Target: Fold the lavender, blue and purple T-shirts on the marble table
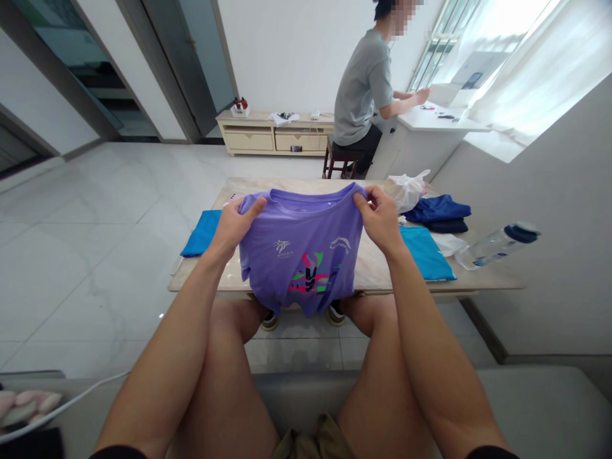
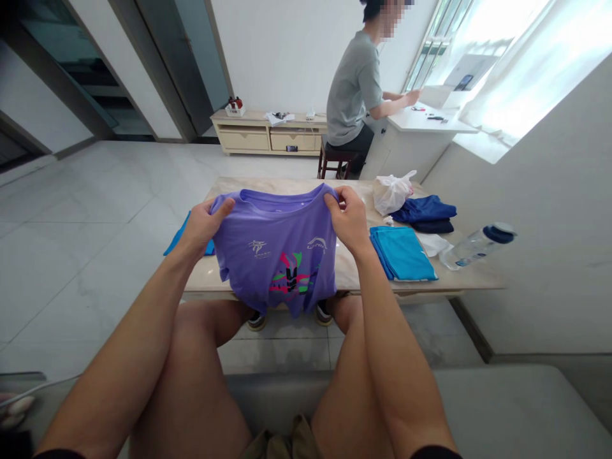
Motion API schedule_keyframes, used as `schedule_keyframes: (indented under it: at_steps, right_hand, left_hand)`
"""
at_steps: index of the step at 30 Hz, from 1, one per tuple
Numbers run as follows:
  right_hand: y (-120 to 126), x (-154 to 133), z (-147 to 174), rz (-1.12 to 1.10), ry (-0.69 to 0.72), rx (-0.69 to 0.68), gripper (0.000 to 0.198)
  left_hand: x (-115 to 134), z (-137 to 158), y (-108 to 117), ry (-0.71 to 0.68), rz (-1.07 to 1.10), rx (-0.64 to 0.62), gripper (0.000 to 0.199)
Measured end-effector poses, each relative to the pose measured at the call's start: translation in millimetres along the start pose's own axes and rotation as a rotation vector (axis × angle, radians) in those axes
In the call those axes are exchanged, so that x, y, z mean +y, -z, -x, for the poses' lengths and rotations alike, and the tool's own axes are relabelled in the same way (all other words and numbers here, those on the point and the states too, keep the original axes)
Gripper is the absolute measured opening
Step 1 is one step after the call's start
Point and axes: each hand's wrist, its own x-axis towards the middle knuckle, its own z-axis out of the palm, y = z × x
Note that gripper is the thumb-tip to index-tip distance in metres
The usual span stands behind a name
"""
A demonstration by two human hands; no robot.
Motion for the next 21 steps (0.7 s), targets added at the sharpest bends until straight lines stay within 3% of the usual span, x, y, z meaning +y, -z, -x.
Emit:
schedule_keyframes:
  at_steps: [4, 10, 15, 21]
  right_hand:
    - [-3, 5, 0, -0.100, -0.011, 0.004, 0.040]
    - [-5, 0, 0, -0.176, 0.043, 0.023, 0.043]
    - [-6, -12, 2, -0.120, 0.088, 0.099, 0.039]
    - [-12, -23, 9, -0.048, 0.147, 0.217, 0.035]
  left_hand:
    - [6, 6, -3, 0.051, -0.044, -0.014, 0.056]
    - [1, -1, -11, -0.065, 0.163, 0.014, 0.052]
    - [3, -2, -16, -0.110, 0.213, 0.032, 0.052]
    - [16, 7, -17, -0.083, 0.190, -0.082, 0.060]
